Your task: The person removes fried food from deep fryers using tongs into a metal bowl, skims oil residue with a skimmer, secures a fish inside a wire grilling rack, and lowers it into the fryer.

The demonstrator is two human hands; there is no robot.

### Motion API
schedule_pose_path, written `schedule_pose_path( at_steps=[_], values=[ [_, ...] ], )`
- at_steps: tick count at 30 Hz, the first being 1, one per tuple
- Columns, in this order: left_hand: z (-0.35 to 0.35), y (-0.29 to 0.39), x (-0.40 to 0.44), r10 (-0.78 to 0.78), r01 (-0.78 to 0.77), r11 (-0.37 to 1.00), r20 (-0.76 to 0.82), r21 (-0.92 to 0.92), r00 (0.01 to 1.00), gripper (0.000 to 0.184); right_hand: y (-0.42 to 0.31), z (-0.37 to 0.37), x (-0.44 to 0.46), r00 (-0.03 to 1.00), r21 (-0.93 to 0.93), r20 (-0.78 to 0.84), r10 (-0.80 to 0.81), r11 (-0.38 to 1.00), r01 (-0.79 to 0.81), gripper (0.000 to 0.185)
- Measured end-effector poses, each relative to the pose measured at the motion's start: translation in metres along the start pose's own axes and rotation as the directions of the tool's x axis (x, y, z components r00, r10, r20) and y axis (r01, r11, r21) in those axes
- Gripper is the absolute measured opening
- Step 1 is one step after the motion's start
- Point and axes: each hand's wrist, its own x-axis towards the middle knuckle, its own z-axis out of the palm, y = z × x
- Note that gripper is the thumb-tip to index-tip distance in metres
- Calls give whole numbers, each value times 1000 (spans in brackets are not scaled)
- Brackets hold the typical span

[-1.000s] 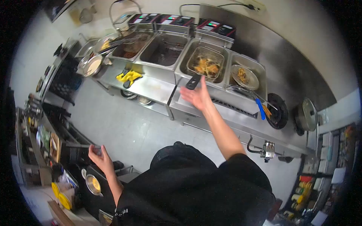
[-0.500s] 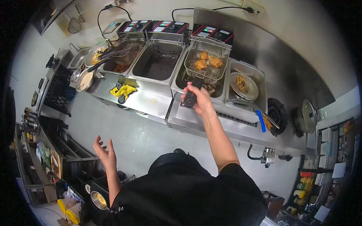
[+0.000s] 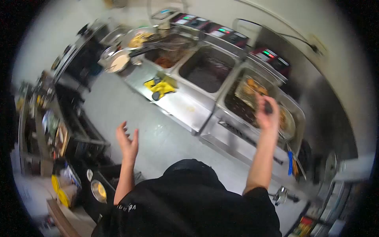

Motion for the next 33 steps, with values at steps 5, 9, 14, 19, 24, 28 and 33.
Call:
schedule_pose_path(
  at_steps=[5,9,14,19,24,28,33],
  values=[
    [13,-18,15,117,-117,993,-113,7,987,49,-5,-33,8,998,137,29,65,988,-68,62],
    [2,-48,24,51,-39,997,-174,69,983,55,-21,-90,51,950,-128,231,210,975,-184,48],
    [-26,-104,48,-75,80,996,-154,27,985,54,47,-116,64,853,-220,519,41,972,87,60],
    [-70,-185,93,-112,115,993,-229,0,967,53,306,-14,55,988,-439,-21,150,887,-144,48],
    [-152,-330,151,-146,215,973,-509,79,848,53,560,90,47,820,-814,170,547,547,-196,47],
    [-251,-513,161,-395,549,836,-697,-3,599,53,745,154,37,517,-983,94,851,-2,182,23],
    [-364,-663,175,-569,768,639,-699,-44,433,42,1025,182,71,39,-624,94,995,28,781,40]
  ],
)
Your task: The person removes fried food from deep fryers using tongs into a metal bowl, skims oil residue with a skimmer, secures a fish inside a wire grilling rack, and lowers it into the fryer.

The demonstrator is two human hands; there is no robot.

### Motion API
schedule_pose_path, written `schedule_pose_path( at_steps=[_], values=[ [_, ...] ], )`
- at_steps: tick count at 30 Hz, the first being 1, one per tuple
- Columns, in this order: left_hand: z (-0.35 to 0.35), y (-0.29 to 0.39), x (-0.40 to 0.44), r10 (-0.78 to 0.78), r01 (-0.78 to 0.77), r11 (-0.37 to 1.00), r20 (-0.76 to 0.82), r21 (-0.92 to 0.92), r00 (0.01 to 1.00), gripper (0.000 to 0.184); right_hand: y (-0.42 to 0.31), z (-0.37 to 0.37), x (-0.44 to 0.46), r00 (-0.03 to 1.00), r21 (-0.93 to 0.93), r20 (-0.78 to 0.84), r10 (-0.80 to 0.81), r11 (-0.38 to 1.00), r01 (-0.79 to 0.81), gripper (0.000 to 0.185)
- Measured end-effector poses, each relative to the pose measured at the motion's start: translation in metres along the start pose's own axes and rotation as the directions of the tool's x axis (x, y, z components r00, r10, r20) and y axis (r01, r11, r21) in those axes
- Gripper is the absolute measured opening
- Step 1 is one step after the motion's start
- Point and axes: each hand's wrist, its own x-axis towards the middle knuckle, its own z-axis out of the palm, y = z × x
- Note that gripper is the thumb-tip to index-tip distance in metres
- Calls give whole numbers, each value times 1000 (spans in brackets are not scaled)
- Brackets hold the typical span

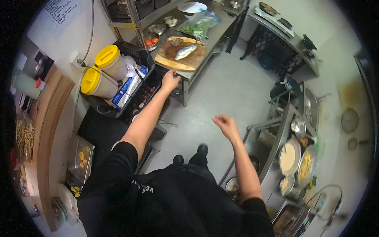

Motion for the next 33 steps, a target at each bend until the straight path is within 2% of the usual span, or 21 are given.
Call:
schedule_pose_path(
  at_steps=[1,3,6,7,10,12,14,15,16,18,19,20,21,22,24,25,26,28,30,32,33],
  values=[
    [6,-7,24,-70,70,997,2,19,998,40,-3,2,60,990,16,-44,-133,991,134,40],
    [26,-23,68,-144,146,988,-49,51,988,34,-7,0,185,963,-170,-47,-266,952,255,40],
    [54,-39,126,-236,237,968,-25,82,971,43,-27,6,342,949,-166,-39,-314,938,304,42],
    [65,-45,144,-207,213,972,-64,95,976,45,-36,10,381,940,-171,-77,-332,933,316,45],
    [81,-33,176,-290,306,896,-98,323,952,48,-41,32,476,945,-208,-98,-311,935,286,44],
    [87,-27,189,-415,425,841,-105,334,904,49,-38,41,504,956,-255,-81,-282,933,254,41],
    [83,-25,201,-517,526,780,-126,339,847,50,-50,41,523,964,-205,-39,-264,946,251,36],
    [82,-27,207,-566,547,765,-50,340,823,51,-41,45,535,943,-100,-34,-331,940,326,33],
    [79,-30,209,-610,566,751,28,341,792,52,-32,44,548,944,-98,-9,-329,940,326,33],
    [79,-45,211,-610,560,760,67,329,789,51,-34,41,555,970,-111,1,-243,964,241,31],
    [81,-51,210,-571,535,798,62,277,819,51,-35,41,556,970,-113,23,-241,964,242,31],
    [78,-50,208,-529,506,833,53,223,847,50,-42,38,552,973,25,59,-225,974,223,30],
    [74,-47,206,-543,532,836,66,134,837,50,-51,34,547,973,159,96,-211,968,194,30],
    [74,-47,201,-558,549,826,56,129,828,50,-61,31,541,970,155,117,-213,969,194,30],
    [78,-54,193,-558,550,828,-55,-108,828,37,-82,30,527,979,247,132,-153,962,117,33],
    [90,-73,193,-636,632,733,78,-251,768,33,-86,29,524,975,243,152,-161,962,121,33],
    [86,-71,191,-645,636,726,61,-261,761,33,-89,26,522,973,279,150,-175,952,128,36],
    [73,-60,179,-669,650,352,305,-673,678,34,-100,25,510,968,309,163,-193,941,135,39],
    [57,-53,158,-630,564,223,324,-795,705,38,-127,25,483,949,351,134,-285,909,223,43],
    [31,-48,128,-586,497,107,349,-861,731,42,-152,26,449,943,313,125,-308,914,257,43],
    [3,-31,106,-610,470,97,321,-877,724,45,-172,28,421,944,266,124,-306,927,265,45]
  ],
)
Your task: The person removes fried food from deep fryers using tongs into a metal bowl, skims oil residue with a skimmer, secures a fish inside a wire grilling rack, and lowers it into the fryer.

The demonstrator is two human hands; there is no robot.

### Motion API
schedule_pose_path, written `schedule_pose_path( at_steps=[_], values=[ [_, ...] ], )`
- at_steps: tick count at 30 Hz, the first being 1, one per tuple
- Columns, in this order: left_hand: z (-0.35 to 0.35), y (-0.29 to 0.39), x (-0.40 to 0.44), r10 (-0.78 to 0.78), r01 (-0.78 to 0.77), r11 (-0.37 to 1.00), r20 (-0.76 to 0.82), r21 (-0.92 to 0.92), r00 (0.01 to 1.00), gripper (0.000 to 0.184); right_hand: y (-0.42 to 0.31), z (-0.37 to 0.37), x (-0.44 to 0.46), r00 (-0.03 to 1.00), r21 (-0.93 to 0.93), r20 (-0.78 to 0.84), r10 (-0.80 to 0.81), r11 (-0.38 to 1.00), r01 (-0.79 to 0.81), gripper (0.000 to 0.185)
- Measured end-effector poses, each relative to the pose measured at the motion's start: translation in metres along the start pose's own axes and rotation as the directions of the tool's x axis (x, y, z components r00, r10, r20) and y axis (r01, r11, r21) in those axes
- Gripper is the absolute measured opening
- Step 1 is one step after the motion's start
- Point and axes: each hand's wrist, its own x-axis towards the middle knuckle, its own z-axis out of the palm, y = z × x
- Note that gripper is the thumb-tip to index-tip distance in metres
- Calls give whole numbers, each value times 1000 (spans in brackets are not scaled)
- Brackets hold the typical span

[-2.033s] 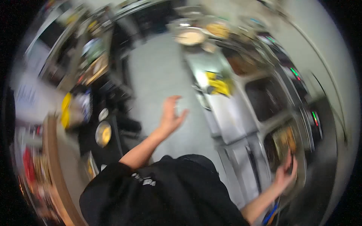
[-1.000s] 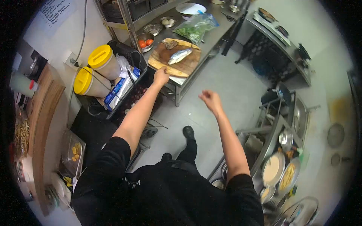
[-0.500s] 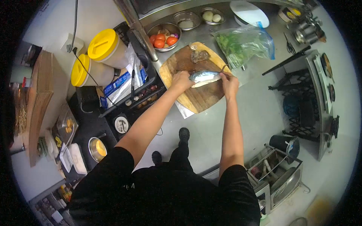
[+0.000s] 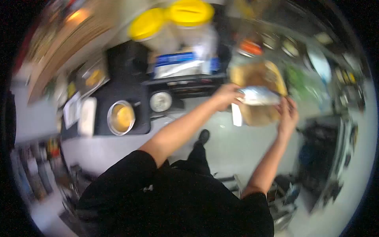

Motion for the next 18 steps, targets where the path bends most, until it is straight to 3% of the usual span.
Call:
schedule_pose_path(
  at_steps=[3,4,6,8,11,12,13,14,18],
  values=[
    [-64,20,-90,265,-265,964,18,3,964,48,-42,54,-56,976,2,200,-86,996,88,43],
    [-90,32,-135,361,-361,933,-14,-5,933,47,-54,80,-82,929,88,341,-144,989,121,41],
    [-150,45,-218,382,-381,924,-72,26,921,40,-80,143,-131,836,200,497,-233,968,151,39],
    [-213,52,-308,366,-366,931,-59,16,929,35,-101,195,-185,751,188,641,-159,981,47,36],
    [-319,40,-436,260,-267,933,-63,-240,964,31,-121,298,-274,521,299,835,-178,941,-157,27],
    [-345,34,-478,346,-357,884,-93,-300,934,34,-125,331,-303,455,307,871,-186,929,-208,26],
    [-379,24,-509,322,-315,855,-52,-412,945,36,-132,366,-333,385,311,901,-199,915,-255,26],
    [-405,16,-543,284,-305,826,-118,-473,952,39,-144,400,-366,307,281,932,-192,918,-279,27],
    [-494,-14,-656,360,-493,706,-343,-508,868,46,-168,522,-480,7,214,974,-228,902,-374,32]
  ],
)
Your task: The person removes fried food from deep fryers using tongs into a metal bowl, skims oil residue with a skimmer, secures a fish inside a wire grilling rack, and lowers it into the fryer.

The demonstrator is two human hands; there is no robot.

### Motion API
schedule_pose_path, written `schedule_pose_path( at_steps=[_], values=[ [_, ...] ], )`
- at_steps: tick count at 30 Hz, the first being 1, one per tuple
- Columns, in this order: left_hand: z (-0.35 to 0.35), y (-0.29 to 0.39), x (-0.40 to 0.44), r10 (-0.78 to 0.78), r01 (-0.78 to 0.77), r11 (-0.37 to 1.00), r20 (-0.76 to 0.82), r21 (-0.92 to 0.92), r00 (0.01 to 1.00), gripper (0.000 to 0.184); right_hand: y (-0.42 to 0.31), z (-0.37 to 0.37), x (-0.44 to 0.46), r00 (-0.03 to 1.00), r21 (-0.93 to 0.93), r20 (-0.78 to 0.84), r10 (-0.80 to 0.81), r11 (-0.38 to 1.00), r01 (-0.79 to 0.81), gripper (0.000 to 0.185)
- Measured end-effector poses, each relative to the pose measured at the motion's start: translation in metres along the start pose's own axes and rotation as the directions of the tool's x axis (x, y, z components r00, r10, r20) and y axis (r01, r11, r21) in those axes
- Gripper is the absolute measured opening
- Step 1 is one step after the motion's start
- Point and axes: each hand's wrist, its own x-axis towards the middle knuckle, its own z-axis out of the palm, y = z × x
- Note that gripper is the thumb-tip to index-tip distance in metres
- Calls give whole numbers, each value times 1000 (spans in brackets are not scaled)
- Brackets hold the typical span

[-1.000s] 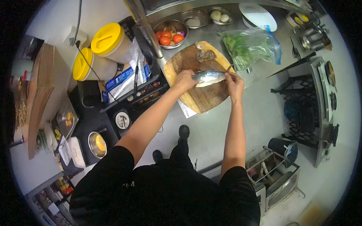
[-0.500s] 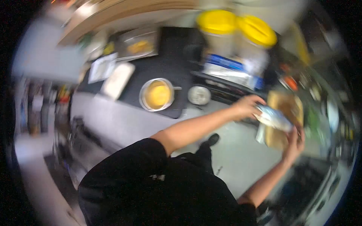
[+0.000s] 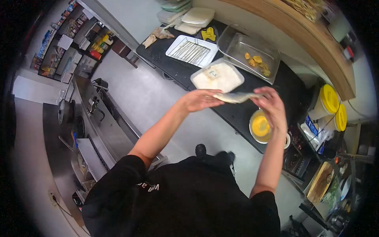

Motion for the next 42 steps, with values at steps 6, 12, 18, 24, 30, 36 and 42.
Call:
schedule_pose_path(
  at_steps=[6,12,18,24,30,36,42],
  values=[
    [-100,84,-54,227,-246,967,-210,-69,951,41,115,77,170,979,-35,-3,205,978,-205,19],
    [-195,142,-55,246,-284,958,-404,-37,881,23,201,125,271,992,-187,-49,116,975,-123,18],
    [-231,180,-51,146,-273,908,-370,-319,917,17,150,192,331,996,-101,-65,53,993,-60,12],
    [-195,236,-34,177,-217,940,-166,-265,970,42,58,246,382,1000,-65,6,6,998,-6,25],
    [-182,305,-25,298,-289,954,-297,75,907,36,106,238,402,956,219,100,275,932,-290,44],
    [-258,308,0,102,-45,986,-367,161,924,43,179,228,410,912,340,-99,398,875,-345,30],
    [-286,290,23,143,-31,412,-31,910,989,50,158,214,353,855,202,-420,305,950,-239,32]
  ],
)
